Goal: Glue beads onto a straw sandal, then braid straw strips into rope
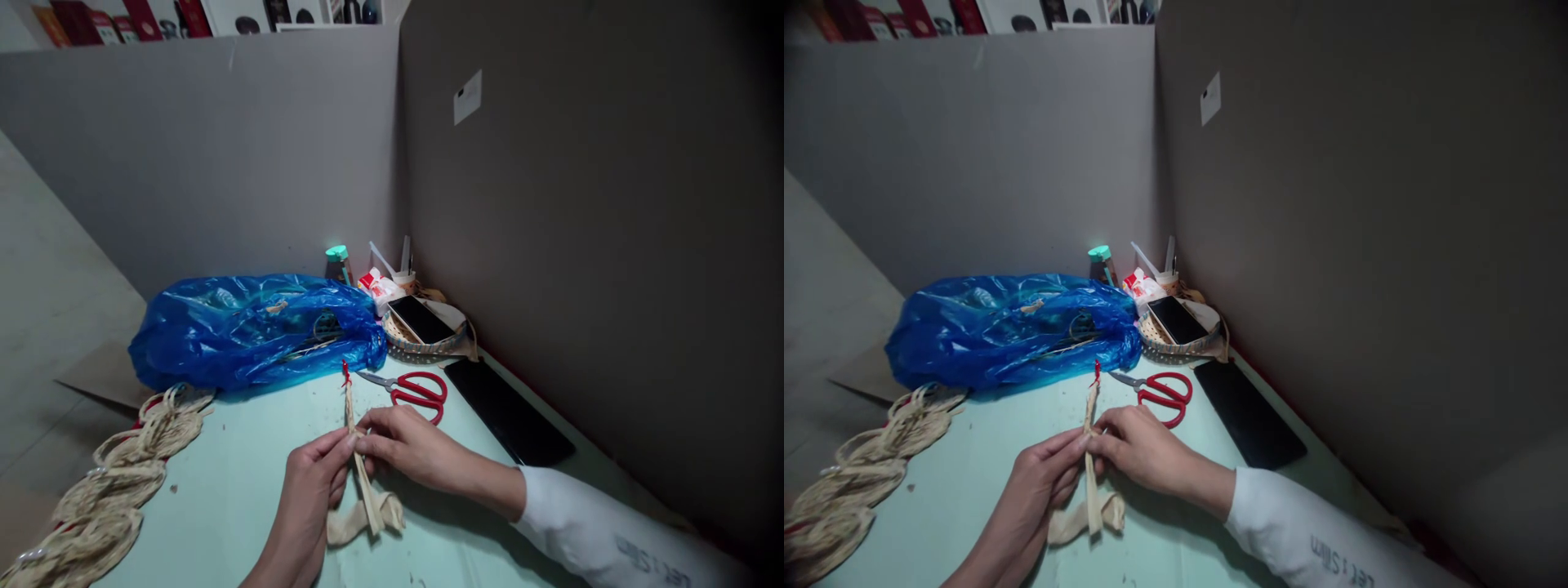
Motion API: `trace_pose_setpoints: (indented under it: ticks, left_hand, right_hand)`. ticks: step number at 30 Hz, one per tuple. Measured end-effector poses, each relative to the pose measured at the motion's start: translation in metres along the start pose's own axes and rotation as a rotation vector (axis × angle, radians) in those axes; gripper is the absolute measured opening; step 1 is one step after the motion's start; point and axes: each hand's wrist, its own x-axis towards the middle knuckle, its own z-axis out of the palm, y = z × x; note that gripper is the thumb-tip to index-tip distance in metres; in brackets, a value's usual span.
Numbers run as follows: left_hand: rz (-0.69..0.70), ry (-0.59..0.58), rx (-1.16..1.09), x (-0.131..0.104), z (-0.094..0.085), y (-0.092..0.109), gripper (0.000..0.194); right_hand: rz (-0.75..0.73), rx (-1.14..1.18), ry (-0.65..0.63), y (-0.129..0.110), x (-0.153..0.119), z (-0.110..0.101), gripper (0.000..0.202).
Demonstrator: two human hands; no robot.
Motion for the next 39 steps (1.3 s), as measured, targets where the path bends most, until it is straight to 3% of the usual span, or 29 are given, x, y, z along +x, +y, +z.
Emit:
trace_pose_setpoints:
  ticks: [4,8,11,19,24,26,30,33,39]
  left_hand:
    - [0.023,0.005,0.106,0.004,-0.002,-0.004,0.047]
    - [0.174,-0.01,0.221,0.006,-0.001,-0.005,0.026]
    - [0.239,-0.06,0.257,0.007,0.002,-0.003,0.02]
    - [0.237,-0.04,0.265,0.009,0.001,-0.005,0.02]
    - [0.234,-0.039,0.219,0.007,0.001,-0.004,0.025]
    - [0.216,-0.026,0.201,0.007,0.001,-0.004,0.027]
    - [0.2,-0.022,0.186,0.009,-0.001,-0.008,0.029]
    - [0.192,-0.02,0.189,0.009,-0.002,-0.009,0.029]
    - [0.202,-0.024,0.238,0.012,-0.002,-0.008,0.024]
  right_hand:
    - [0.035,-0.171,0.066,0.003,-0.001,0.005,0.023]
    - [0.039,-0.485,0.135,0.003,-0.005,0.01,0.022]
    - [0.01,-0.55,0.129,0.004,-0.006,0.013,0.021]
    - [0.018,-0.492,0.018,0.004,-0.003,0.008,0.029]
    - [0.075,-0.658,-0.103,-0.019,0.003,-0.012,0.025]
    - [0.06,-0.742,-0.097,-0.032,0.012,-0.028,0.021]
    - [-0.016,-0.865,0.033,-0.041,0.041,-0.062,0.018]
    - [-0.17,-0.944,0.053,-0.031,0.07,-0.082,0.019]
    - [-0.356,-0.985,-0.043,-0.008,0.138,-0.1,0.029]
